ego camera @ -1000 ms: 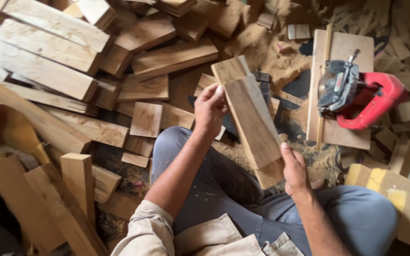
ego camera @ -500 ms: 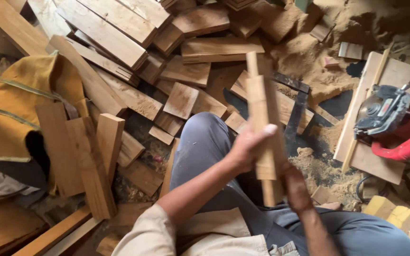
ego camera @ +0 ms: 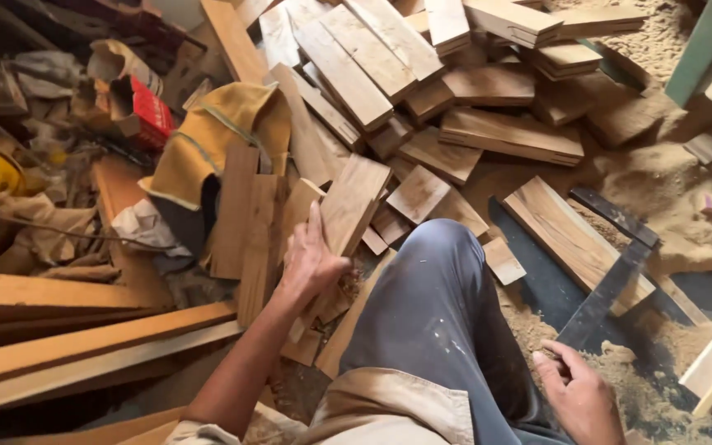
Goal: The recorder marks wood pieces using a square ruler and cuts them using a hand-held circular power saw while sitting on the floor.
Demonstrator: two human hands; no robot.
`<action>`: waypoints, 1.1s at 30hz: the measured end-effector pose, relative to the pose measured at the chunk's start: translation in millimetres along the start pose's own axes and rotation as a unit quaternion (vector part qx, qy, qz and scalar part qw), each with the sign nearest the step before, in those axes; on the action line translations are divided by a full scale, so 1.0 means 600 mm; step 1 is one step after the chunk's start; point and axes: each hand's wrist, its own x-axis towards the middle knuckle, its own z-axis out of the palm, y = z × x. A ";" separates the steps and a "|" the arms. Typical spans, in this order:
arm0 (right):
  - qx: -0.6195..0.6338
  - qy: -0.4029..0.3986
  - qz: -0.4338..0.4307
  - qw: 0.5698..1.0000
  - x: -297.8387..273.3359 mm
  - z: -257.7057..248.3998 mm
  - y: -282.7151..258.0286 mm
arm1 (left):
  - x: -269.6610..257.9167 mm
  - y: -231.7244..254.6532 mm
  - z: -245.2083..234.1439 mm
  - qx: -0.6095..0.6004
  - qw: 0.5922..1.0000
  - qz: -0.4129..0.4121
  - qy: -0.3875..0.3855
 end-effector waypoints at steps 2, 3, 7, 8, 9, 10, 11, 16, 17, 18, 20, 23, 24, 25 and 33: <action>-0.025 -0.017 0.007 1.000 0.002 0.006 -0.002 | -0.010 -0.098 0.058 0.034 0.997 -0.026 -0.056; -0.028 -0.016 0.008 0.999 0.001 0.006 -0.003 | -0.028 -0.099 0.058 0.031 0.997 -0.025 -0.058; -0.089 -0.016 0.001 0.996 -0.003 0.002 -0.010 | -0.083 -0.092 0.039 0.127 0.978 -0.076 -0.149; -0.100 -0.014 -0.011 0.995 -0.007 0.000 -0.009 | -0.094 -0.087 0.033 0.180 0.959 -0.118 -0.185; -0.102 -0.011 0.011 0.995 -0.013 -0.005 -0.025 | -0.099 -0.091 0.016 0.184 0.956 -0.105 -0.203; -0.101 -0.021 0.000 0.995 -0.015 -0.010 -0.037 | -0.101 -0.092 0.003 0.237 0.945 -0.108 -0.198; -0.101 -0.026 -0.005 0.995 -0.017 -0.021 -0.040 | -0.097 -0.088 0.001 0.288 0.932 -0.102 -0.195; -0.064 -0.006 0.023 0.998 -0.034 -0.039 -0.063 | -0.058 -0.064 0.042 0.212 0.970 0.001 -0.118; -0.050 -0.012 0.012 0.999 -0.028 -0.040 -0.072 | -0.052 -0.058 0.048 0.180 0.980 0.019 -0.084; -0.050 -0.009 0.014 0.999 -0.029 -0.041 -0.064 | -0.047 -0.041 0.057 0.179 0.980 0.022 -0.086; -0.030 0.010 0.020 0.999 -0.023 -0.033 -0.055 | -0.043 -0.021 0.066 0.146 0.985 0.019 -0.095; -0.037 0.053 0.041 0.997 -0.001 -0.022 -0.033 | -0.028 -0.023 0.095 0.095 0.992 0.015 -0.077; -0.036 0.049 0.034 0.998 0.014 -0.012 -0.021 | -0.018 -0.011 0.103 0.096 0.993 0.009 -0.072; -0.016 0.075 0.044 0.996 0.031 -0.004 -0.008 | -0.003 0.004 0.113 0.045 0.997 0.056 -0.030; -0.089 0.218 0.023 0.972 0.177 0.058 0.116 | 0.234 0.179 0.168 -0.130 0.960 0.193 0.158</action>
